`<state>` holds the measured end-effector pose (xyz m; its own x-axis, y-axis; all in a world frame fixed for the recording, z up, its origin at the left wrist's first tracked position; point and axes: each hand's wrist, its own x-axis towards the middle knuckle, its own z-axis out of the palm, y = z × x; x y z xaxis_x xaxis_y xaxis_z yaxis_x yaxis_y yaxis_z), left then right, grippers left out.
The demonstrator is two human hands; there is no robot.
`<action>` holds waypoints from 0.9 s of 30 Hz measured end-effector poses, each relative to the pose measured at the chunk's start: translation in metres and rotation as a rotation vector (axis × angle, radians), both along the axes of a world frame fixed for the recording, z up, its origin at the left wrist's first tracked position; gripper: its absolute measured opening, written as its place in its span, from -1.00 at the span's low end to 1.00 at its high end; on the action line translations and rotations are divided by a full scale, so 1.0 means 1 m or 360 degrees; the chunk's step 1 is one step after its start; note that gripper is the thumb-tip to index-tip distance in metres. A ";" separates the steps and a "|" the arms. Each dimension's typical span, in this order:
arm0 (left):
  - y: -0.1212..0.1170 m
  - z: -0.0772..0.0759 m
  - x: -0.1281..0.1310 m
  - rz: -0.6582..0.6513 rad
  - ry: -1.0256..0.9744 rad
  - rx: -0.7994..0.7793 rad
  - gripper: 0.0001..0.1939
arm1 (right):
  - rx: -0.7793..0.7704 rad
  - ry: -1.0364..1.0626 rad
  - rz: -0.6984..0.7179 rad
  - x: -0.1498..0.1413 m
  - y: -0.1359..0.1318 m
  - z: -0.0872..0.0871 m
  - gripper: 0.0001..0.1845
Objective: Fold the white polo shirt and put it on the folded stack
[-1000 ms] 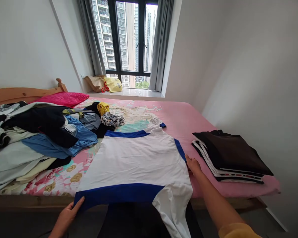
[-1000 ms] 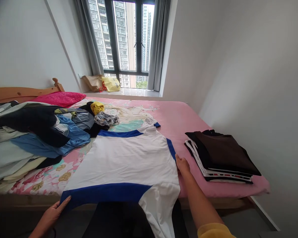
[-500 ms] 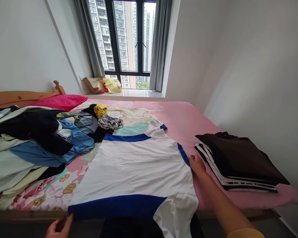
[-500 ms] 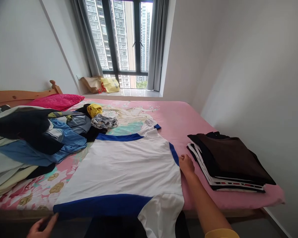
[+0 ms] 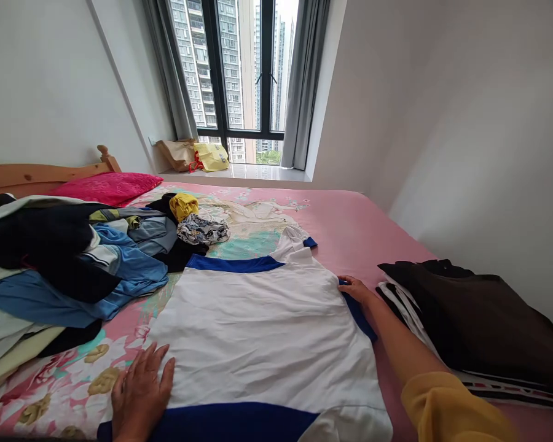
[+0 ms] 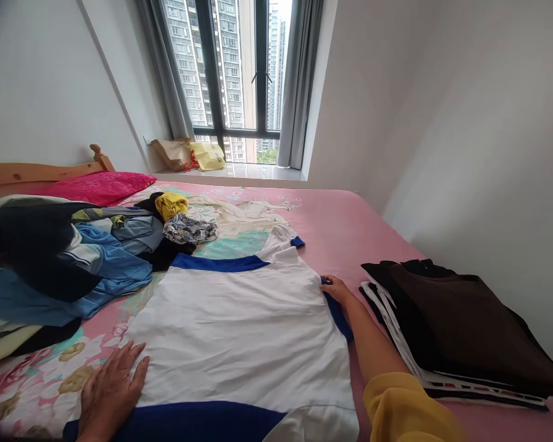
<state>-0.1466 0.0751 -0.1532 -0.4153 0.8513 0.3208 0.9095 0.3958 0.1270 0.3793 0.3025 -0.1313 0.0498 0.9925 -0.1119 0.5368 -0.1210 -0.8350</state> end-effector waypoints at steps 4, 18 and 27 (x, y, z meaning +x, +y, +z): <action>-0.004 -0.004 -0.001 -0.0028 0.0095 -0.0024 -0.52 | -0.0185 0.0117 0.0155 0.005 0.009 0.009 -0.61; -0.003 -0.003 0.001 -0.0010 0.0108 -0.0069 -0.52 | 0.0147 -0.0832 -0.0363 -0.017 0.001 0.016 -0.46; 0.008 0.024 0.030 -0.0077 -0.0073 -0.0219 -0.62 | 0.0741 -0.0804 0.0605 -0.138 -0.099 0.020 -0.64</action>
